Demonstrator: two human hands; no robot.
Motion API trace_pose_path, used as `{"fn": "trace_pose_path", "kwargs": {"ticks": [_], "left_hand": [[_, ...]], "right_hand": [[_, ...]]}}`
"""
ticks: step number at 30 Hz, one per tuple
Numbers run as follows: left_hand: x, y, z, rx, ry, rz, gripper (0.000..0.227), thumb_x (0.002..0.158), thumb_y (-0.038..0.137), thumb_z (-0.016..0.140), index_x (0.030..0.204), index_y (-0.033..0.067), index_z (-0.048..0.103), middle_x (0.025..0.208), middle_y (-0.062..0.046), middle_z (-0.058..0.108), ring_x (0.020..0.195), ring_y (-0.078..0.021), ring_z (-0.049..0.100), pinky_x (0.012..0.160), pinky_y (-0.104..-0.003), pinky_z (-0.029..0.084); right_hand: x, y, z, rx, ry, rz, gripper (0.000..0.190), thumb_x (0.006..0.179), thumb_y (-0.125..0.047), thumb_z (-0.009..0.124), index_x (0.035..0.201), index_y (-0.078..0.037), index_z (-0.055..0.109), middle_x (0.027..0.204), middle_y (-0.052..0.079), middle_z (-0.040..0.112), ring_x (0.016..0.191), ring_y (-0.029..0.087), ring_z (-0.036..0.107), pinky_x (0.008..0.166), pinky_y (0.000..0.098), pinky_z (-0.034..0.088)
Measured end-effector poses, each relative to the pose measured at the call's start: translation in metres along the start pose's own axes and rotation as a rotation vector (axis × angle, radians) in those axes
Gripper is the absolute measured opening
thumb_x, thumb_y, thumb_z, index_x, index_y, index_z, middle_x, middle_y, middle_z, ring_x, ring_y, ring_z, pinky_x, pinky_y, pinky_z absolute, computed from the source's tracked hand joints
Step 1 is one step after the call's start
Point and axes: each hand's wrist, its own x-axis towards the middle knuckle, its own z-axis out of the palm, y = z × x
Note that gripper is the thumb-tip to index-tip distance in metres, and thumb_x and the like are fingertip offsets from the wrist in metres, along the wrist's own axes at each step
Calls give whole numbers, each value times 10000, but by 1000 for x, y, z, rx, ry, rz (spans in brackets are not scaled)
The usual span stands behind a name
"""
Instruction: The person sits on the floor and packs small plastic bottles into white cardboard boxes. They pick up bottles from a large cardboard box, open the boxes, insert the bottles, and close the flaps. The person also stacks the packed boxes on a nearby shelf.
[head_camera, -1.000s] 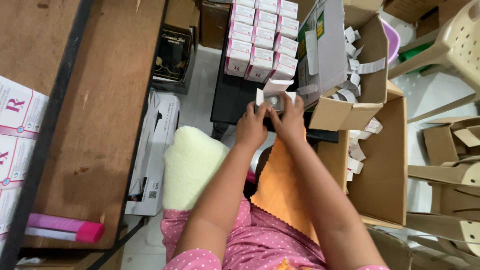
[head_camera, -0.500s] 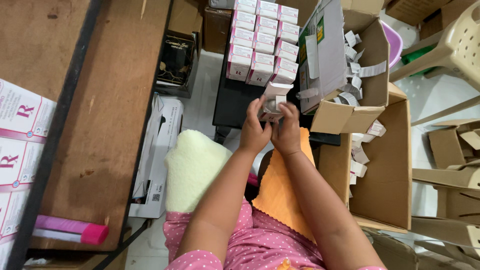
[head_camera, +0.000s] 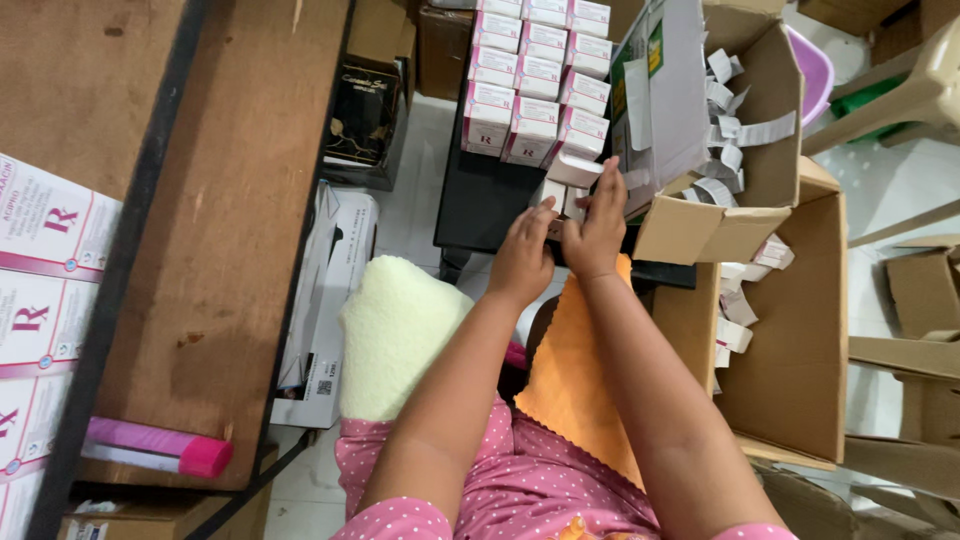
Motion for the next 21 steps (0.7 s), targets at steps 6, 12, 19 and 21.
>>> {"fn": "trace_pose_path", "kwargs": {"ticks": [6, 12, 19, 21], "left_hand": [[-1, -4, 4, -253, 18, -184, 647, 835, -98, 572, 1450, 49, 434, 1468, -165, 539, 1400, -397, 499, 1170, -456, 407], [-3, -1, 13, -599, 171, -197, 650, 884, -104, 540, 1485, 19, 326, 1545, -223, 420, 1455, -355, 452, 1207, -417, 397], [-7, -16, 20, -138, 83, -119, 554, 906, -22, 550, 1451, 34, 463, 1627, -246, 326, 1489, -411, 399, 1205, -439, 403], [-4, -16, 20, 63, 59, -45, 449, 978, 83, 534, 1427, 86, 547, 1613, -249, 381, 1507, -414, 398, 1228, -450, 383]], "right_hand": [[2, 13, -17, 234, -127, 109, 232, 1050, -53, 625, 1272, -71, 560, 1227, 120, 669, 976, 249, 711, 867, 362, 582], [-12, -1, -22, 38, -60, -61, 215, 922, -9, 731, 1129, -64, 716, 1201, 143, 677, 1089, 330, 632, 899, 409, 546], [-20, 3, -20, -123, -76, -183, 186, 863, -50, 787, 1044, -81, 752, 1223, 174, 664, 1137, 378, 578, 965, 462, 502], [-24, 11, -9, -302, 128, -471, 431, 714, -186, 774, 1092, -168, 568, 1118, 231, 617, 979, 361, 588, 807, 421, 519]]}}
